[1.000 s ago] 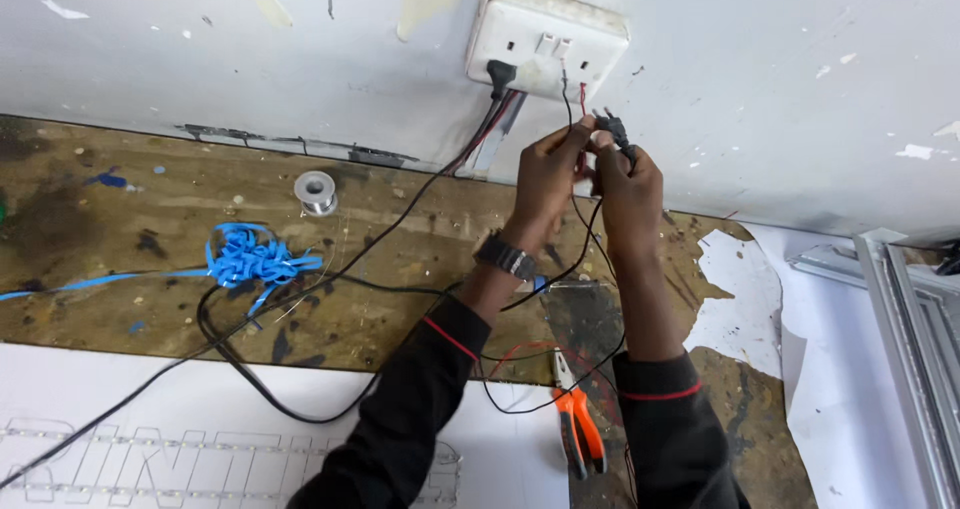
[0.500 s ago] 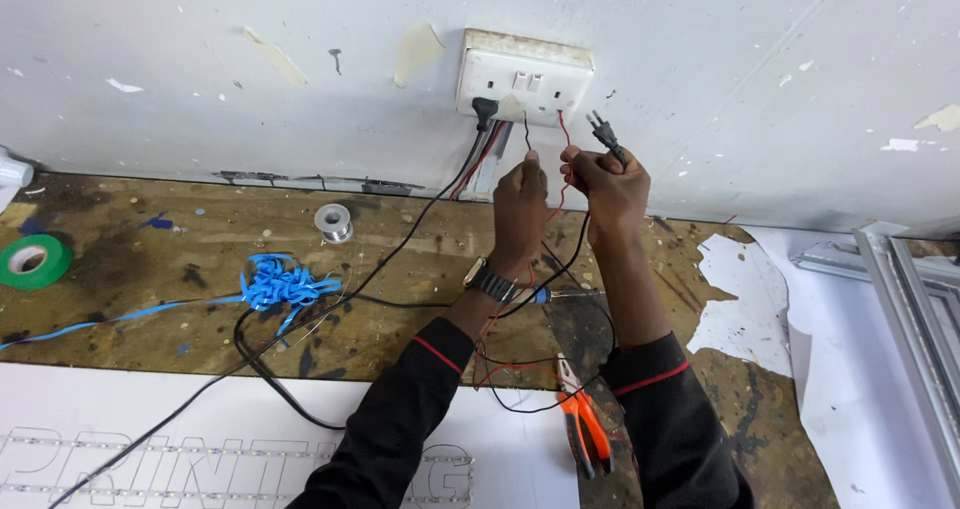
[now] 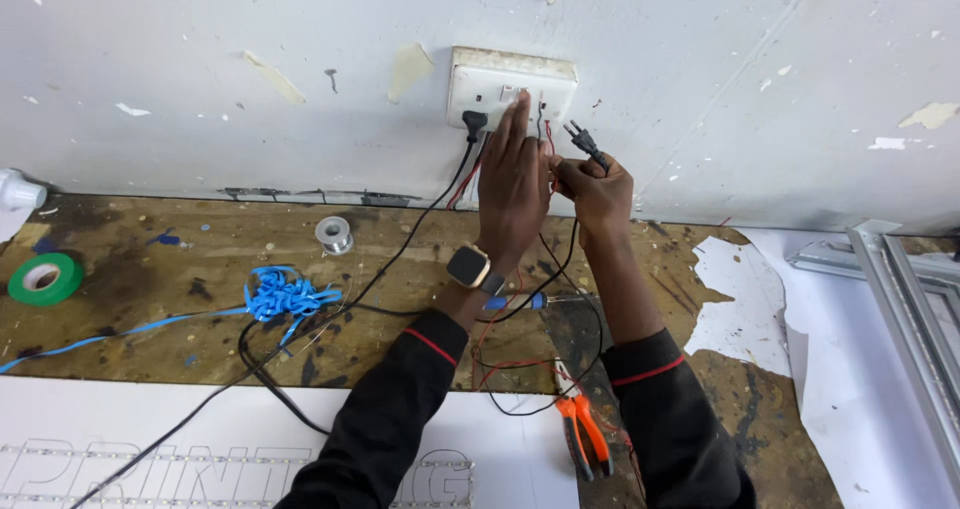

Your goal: The person uses pliers to strip the insulation from the ends of several wires. They then plug a soldering iron into a wall socket and use it to solder the exposed wire ends together. The person continues to strip and prepare additional wires on a cluttered workbench.

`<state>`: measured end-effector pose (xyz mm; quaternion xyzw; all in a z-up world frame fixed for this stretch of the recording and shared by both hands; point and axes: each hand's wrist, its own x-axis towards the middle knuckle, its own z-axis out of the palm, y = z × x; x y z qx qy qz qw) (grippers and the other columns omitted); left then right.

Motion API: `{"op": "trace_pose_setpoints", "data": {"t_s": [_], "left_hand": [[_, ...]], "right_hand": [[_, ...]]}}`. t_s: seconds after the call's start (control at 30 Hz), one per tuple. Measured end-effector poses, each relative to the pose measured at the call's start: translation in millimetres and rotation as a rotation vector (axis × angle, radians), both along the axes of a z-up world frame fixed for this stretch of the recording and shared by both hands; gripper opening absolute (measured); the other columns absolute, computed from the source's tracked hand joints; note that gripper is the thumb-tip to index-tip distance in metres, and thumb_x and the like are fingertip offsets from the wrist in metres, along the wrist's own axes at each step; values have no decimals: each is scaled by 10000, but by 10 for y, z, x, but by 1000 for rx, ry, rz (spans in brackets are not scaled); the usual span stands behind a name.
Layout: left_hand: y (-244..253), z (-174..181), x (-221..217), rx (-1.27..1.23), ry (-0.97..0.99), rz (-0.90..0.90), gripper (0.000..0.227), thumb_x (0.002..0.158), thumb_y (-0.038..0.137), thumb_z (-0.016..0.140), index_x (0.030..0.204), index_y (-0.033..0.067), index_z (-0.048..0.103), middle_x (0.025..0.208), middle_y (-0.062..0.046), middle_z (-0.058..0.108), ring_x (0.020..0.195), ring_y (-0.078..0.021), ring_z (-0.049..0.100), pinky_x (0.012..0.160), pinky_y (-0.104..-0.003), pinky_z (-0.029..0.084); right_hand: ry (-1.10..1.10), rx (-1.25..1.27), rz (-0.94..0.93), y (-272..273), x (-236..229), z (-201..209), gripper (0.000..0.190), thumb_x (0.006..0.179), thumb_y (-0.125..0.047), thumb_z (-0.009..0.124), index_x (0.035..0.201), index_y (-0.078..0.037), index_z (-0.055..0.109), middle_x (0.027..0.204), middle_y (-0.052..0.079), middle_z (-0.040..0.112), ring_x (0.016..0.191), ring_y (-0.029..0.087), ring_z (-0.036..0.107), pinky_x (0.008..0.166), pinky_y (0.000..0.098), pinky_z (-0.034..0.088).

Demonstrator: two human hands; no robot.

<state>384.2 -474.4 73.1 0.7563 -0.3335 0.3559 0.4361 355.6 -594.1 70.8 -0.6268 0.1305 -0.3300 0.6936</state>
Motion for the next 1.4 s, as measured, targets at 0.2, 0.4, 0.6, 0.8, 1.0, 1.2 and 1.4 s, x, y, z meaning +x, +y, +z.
{"op": "trace_pose_setpoints", "data": {"t_s": [0.2, 0.4, 0.6, 0.8, 1.0, 1.2, 1.4], "left_hand": [[3, 42, 56, 121, 2, 67, 179, 1214, 90, 585, 1080, -3, 659, 1839, -223, 345, 1660, -389, 396, 1210, -549, 465], [-6, -94, 79, 109, 76, 4, 132, 1139, 154, 666, 1165, 36, 611, 1694, -204, 502, 1556, -402, 478, 1139, -572, 485], [-11, -309, 60, -425, 936, -640, 509, 1258, 407, 464, 862, 151, 659, 581, -28, 530, 428, -87, 423, 426, -390, 340], [-7, -162, 222, -354, 751, -564, 568, 1226, 364, 461, 695, 184, 554, 526, -40, 512, 496, -37, 466, 503, -302, 353], [-20, -15, 442, -326, 756, -536, 627, 1225, 424, 437, 676, 187, 624, 530, -72, 603, 457, -53, 506, 482, -311, 357], [-22, 103, 412, -253, 815, -499, 505, 1183, 380, 408, 834, 158, 698, 615, -16, 601, 513, -64, 568, 504, -276, 453], [-33, 102, 352, -285, 959, -638, 503, 1239, 339, 381, 1248, -6, 746, 804, -156, 767, 666, -181, 768, 532, -375, 589]], "right_hand": [[2, -19, 19, -32, 46, -46, 472, 1029, -106, 916, 883, -175, 473, 968, 187, 823, 843, 235, 846, 740, 319, 708], [29, 62, -46, 24, 61, -104, 499, 952, -53, 937, 847, -183, 467, 825, 81, 717, 745, 199, 804, 719, 333, 690], [31, 97, 0, 79, -62, 119, 538, 963, -70, 952, 856, -202, 441, 870, 175, 818, 766, 241, 845, 697, 328, 730], [23, 107, 0, 125, -32, 184, 552, 953, -65, 951, 860, -212, 427, 857, 133, 815, 732, 203, 835, 687, 274, 719], [10, 79, 18, 169, -23, 156, 530, 955, -105, 980, 865, -197, 466, 894, 165, 830, 783, 216, 850, 710, 297, 729], [21, 61, -24, 170, 22, 117, 472, 937, -62, 967, 865, -161, 511, 857, 133, 791, 752, 210, 832, 726, 299, 722], [14, -103, -73, 222, -35, 141, 349, 988, -88, 930, 948, -97, 584, 951, 144, 800, 851, 198, 833, 707, 389, 698]]}}
